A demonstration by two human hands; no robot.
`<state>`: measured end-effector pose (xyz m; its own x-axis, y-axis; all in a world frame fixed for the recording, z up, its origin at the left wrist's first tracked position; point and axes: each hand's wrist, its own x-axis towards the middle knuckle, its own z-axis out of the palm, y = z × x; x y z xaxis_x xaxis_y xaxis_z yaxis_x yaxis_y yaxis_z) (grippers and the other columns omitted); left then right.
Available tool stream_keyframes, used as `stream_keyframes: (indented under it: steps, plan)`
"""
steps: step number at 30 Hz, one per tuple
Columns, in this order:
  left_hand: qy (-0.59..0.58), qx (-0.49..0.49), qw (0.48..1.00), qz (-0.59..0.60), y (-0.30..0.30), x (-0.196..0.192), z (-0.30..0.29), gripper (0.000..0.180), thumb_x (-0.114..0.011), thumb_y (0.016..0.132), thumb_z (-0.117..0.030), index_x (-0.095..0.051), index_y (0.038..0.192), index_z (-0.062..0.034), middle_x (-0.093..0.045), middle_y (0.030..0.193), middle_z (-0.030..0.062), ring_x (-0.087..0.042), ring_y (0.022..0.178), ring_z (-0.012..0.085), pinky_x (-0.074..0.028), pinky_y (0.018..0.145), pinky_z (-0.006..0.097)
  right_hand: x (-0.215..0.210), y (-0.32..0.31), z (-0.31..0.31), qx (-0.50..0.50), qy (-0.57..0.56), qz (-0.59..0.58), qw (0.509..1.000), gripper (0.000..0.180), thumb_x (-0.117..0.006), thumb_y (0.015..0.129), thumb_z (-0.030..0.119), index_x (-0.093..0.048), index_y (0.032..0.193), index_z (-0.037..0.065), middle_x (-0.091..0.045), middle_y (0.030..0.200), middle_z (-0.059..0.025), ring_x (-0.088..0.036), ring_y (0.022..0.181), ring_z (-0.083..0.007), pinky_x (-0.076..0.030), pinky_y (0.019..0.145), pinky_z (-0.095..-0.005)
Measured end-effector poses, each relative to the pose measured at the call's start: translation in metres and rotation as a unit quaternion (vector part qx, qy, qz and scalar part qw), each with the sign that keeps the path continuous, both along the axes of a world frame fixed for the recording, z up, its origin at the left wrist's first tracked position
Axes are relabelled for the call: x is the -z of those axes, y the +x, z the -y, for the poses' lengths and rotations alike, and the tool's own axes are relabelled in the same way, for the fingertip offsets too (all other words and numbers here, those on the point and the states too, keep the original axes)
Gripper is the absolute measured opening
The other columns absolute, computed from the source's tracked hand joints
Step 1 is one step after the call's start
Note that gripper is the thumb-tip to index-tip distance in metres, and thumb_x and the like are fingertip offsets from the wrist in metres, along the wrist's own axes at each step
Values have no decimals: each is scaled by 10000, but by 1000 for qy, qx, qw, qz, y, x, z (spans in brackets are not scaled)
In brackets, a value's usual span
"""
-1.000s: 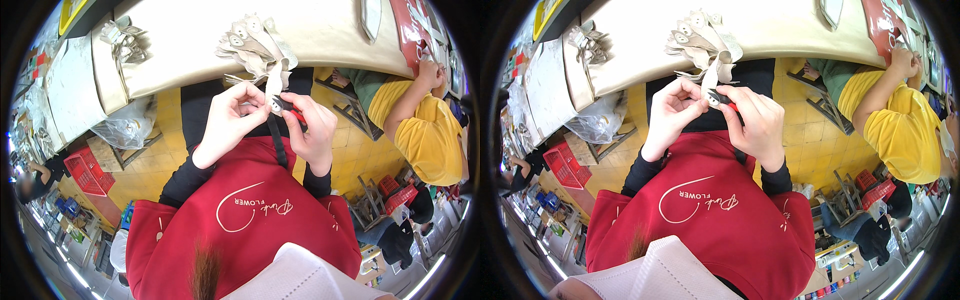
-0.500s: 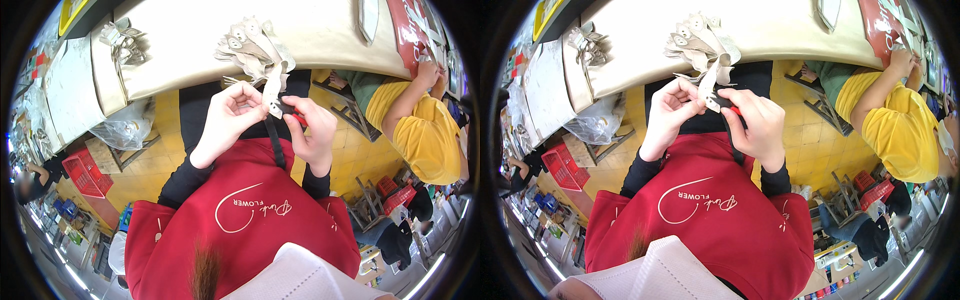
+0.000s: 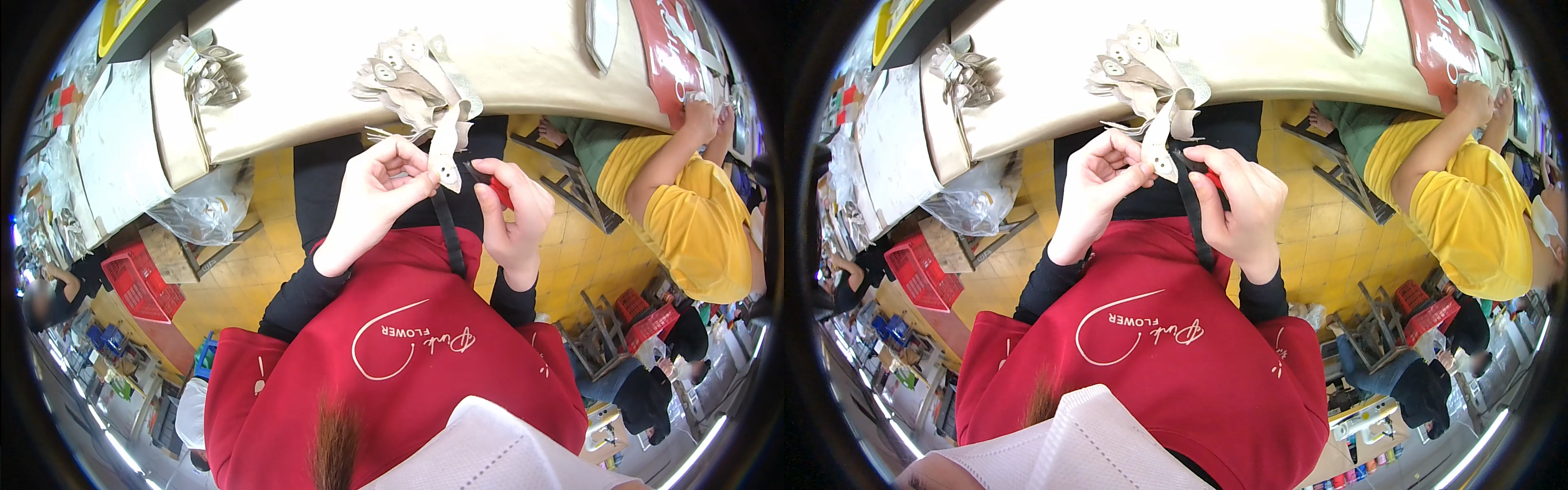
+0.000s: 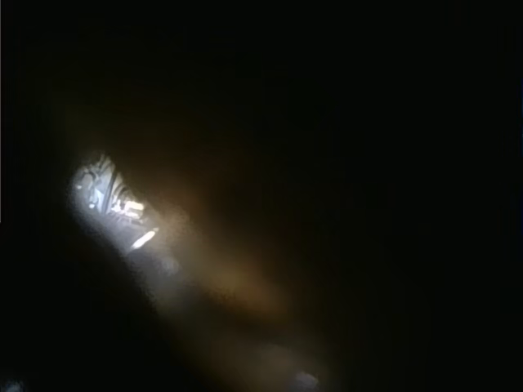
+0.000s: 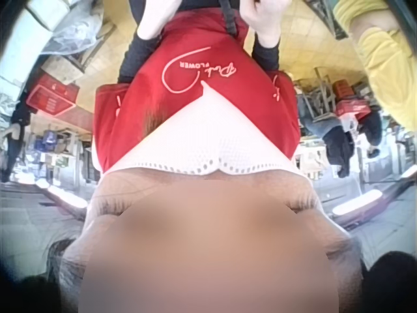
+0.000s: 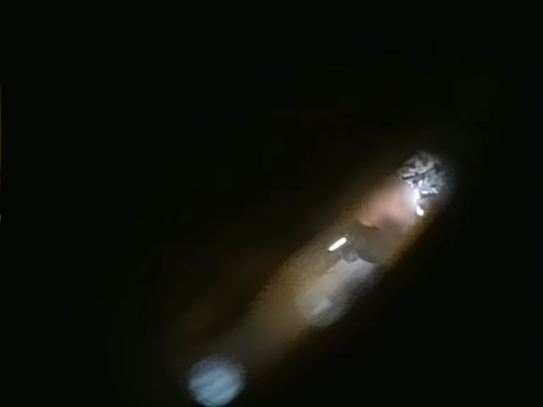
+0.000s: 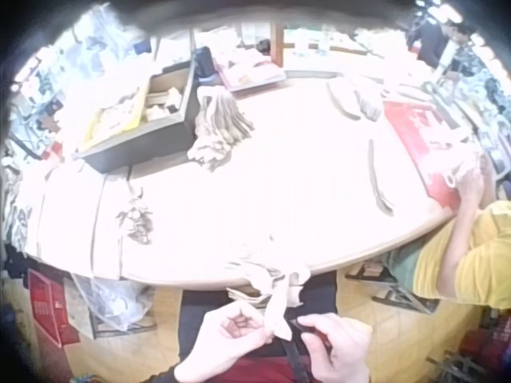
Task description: The person trims the edges of small beige fabric pieces using a red utility knife. They handle the pieces one at a time, rotate them, and scrape the edges to remove excess material. The finished pieces are stacked on the table.
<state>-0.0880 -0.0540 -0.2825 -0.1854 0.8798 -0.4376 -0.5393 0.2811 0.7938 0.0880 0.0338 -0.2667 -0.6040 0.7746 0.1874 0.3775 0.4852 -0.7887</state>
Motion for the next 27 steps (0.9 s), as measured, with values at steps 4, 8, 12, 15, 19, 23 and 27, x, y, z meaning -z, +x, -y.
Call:
stream_keyframes:
  steps: [4, 8, 12, 15, 19, 23, 27]
  plan:
    - [-3, 6, 1000, -27, 2, -1, 0, 90, -688, 932, -9, -619, 988, 4, -679, 955, 72, -654, 868, 114, -553, 794, 259, 1, -1, -1, -16, 12, 23, 1000, 232, -721, 828, 65, -697, 1059, 77, -708, 872, -87, -644, 644, -247, -479, 589, -318]
    - [-8, 2, 1000, -13, 2, -1, 1, 80, -690, 930, -9, -622, 969, 7, -681, 957, 73, -652, 865, 114, -552, 794, 259, 0, 0, -2, -10, 30, 6, 999, 220, -714, 834, 57, -694, 1052, 73, -708, 875, -80, -642, 644, -248, -476, 584, -324]
    - [1, -10, 1000, 20, 1, -1, 0, 173, -670, 927, 7, -586, 1077, -13, -678, 962, 73, -644, 855, 103, -537, 773, 246, 4, 0, 0, -29, 0, 39, 999, 201, -711, 839, 58, -695, 1039, 66, -710, 875, -80, -643, 648, -257, -478, 580, -333]
    - [-10, -38, 994, 104, -1, -2, -1, 269, -648, 939, -12, -540, 1185, -33, -668, 975, 68, -616, 828, 92, -519, 755, 231, 7, 0, -1, 49, -23, -50, 997, 272, -724, 837, 28, -686, 1107, 25, -710, 910, -100, -651, 672, -188, -461, 575, -294]
    - [-56, -33, 917, 392, -12, -1, -1, 283, -581, 971, -68, -535, 1240, 5, -579, 947, 52, -545, 832, 112, -508, 720, 231, 7, -4, -5, 21, -225, -233, 946, 538, -742, 811, -7, -586, 1326, 8, -578, 1345, -79, -496, 643, -39, -383, 557, -204]
    - [-84, -75, 701, 704, -11, 6, -3, 273, -542, 988, -69, -561, 1234, 46, -532, 926, 65, -525, 873, 147, -517, 714, 250, 14, -26, -13, -8, -335, -204, 920, 450, -736, 851, 0, -622, 1286, 5, -586, 1330, -72, -479, 732, -14, -403, 635, -177]
    - [-35, -71, 864, 498, -13, 3, 2, 324, -568, 1000, -129, -573, 1267, 54, -598, 990, 72, -558, 912, 140, -522, 769, 256, 19, -38, -12, 40, -351, -183, 918, 124, -711, 908, -4, -712, 1031, -16, -676, 965, -25, -567, 808, -61, -467, 742, -218]
